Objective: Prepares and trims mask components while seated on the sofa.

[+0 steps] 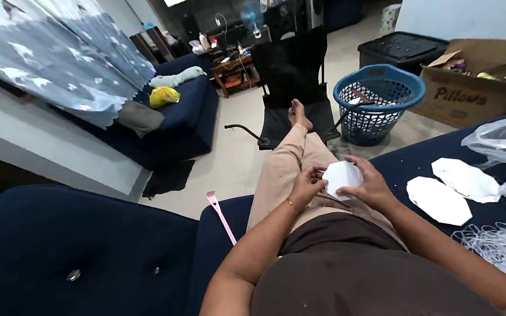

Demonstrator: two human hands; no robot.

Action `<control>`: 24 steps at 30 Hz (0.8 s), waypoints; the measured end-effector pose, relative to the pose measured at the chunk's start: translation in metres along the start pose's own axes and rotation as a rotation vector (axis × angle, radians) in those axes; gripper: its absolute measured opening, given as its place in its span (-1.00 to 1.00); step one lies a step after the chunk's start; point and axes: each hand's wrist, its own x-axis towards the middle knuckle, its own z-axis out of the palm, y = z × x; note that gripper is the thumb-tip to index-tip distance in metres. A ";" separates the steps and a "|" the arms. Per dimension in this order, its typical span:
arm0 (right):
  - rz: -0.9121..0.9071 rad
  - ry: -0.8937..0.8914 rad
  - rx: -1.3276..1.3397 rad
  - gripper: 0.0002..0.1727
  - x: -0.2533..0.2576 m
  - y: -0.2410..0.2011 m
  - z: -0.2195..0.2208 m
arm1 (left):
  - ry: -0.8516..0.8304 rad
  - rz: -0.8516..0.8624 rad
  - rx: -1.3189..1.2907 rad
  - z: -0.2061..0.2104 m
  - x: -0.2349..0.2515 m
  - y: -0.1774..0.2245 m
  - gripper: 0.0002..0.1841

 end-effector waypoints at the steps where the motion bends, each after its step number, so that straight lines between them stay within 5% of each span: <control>1: 0.072 0.011 0.083 0.03 0.000 0.000 0.000 | -0.002 0.002 0.004 0.001 0.000 0.000 -0.56; 7: 0.170 0.008 0.417 -0.48 0.003 0.005 -0.002 | -0.013 0.020 0.038 0.001 0.001 0.000 -0.61; 15: 0.059 0.050 0.295 -0.55 -0.002 0.008 0.012 | -0.018 -0.031 -0.051 -0.001 0.003 -0.008 -0.90; 24: 0.005 0.092 0.133 -0.55 -0.007 0.011 0.019 | -0.122 -0.007 0.255 -0.003 0.005 -0.007 -0.78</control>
